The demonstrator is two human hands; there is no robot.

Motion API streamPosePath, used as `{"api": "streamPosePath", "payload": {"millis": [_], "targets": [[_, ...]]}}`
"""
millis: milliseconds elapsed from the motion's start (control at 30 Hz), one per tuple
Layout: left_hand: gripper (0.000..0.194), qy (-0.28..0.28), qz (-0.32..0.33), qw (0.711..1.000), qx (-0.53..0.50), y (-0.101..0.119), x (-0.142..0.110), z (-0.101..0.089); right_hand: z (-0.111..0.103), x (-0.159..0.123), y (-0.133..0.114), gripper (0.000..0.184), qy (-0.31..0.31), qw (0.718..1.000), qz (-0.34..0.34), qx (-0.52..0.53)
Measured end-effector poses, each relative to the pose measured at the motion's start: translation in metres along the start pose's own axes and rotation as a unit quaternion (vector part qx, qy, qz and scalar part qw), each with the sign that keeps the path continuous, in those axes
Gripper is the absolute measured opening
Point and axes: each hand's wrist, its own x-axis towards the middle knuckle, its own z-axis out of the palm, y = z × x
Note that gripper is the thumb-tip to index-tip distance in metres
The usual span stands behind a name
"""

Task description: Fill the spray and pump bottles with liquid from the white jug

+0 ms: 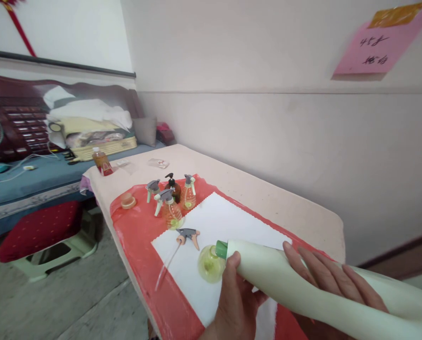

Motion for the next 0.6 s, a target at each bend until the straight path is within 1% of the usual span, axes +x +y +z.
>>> {"api": "streamPosePath", "payload": {"millis": [200,433,600], "targets": [[0.066,0.019,-0.008,1.000,-0.002,-0.0006,-0.0003,0.0007,-0.0006,0.0007,-0.0006,0.051,0.011,1.000,0.014,0.002],[0.066,0.020,-0.007,1.000,-0.004,-0.0003,0.0017,-0.0001,-0.0019,-0.0001,-0.0002,0.049,0.006,1.000,0.015,0.007],[0.066,0.010,-0.005,1.000,0.004,-0.0007,0.0004,0.0009,-0.0022,0.0002,-0.0002,0.049,0.011,1.000,0.004,0.001]]}}
